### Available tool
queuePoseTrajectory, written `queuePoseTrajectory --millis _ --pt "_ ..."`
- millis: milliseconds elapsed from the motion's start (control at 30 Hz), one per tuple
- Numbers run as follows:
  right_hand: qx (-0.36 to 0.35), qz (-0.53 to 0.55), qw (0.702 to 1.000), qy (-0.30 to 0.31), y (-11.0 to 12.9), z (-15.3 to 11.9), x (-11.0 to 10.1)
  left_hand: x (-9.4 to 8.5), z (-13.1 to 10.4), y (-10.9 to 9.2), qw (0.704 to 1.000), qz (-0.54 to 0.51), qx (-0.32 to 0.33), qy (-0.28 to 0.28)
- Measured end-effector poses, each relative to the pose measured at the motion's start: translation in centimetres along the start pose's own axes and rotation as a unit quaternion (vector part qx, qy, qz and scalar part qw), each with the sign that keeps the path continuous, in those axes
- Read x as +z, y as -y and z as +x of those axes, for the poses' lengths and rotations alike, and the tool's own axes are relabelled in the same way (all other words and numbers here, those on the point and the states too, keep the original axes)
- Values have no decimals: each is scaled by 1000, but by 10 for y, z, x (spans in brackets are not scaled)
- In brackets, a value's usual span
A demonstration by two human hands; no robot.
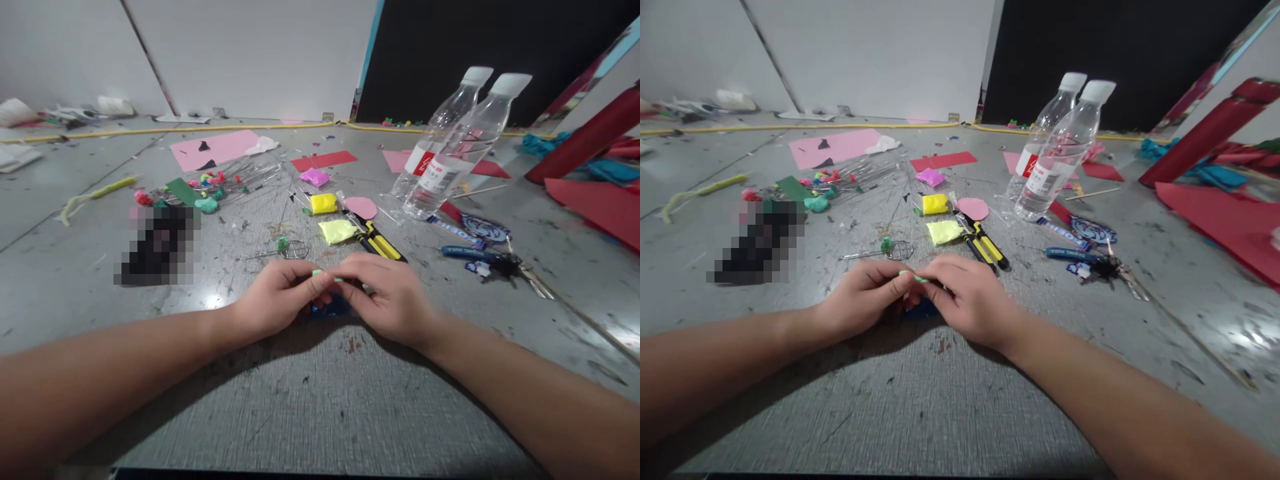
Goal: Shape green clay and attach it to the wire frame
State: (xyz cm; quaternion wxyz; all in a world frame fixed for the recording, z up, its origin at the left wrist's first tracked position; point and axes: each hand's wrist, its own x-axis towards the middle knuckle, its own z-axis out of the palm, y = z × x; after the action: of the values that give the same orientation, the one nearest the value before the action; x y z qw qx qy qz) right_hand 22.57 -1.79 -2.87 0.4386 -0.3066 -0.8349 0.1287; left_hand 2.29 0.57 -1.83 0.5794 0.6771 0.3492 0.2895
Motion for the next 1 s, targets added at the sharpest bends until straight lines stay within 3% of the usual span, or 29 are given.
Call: queuePoseTrajectory --millis 133,233,433,533,667,767,900,1000 --pt "49 -46 998 -1 1 3 -4 2 0 0 999 -33 -11 7" --pt "42 -66 997 22 1 2 -6 2 0 0 1000 -20 -2 1" --pt "-11 -52 997 58 4 -3 -6 3 2 2 997 -14 -1 -77" --pt "-5 -28 998 54 4 -3 -6 3 1 4 994 6 33 -103" --pt "49 15 998 47 3 -3 -4 2 -1 6 985 68 102 -120" --pt "115 72 990 32 3 -4 1 0 -1 5 979 108 144 -99" --pt "214 230 949 28 6 -4 5 -2 1 4 977 114 165 -70" --pt "249 271 930 8 6 -3 5 -3 2 4 980 101 165 -56"
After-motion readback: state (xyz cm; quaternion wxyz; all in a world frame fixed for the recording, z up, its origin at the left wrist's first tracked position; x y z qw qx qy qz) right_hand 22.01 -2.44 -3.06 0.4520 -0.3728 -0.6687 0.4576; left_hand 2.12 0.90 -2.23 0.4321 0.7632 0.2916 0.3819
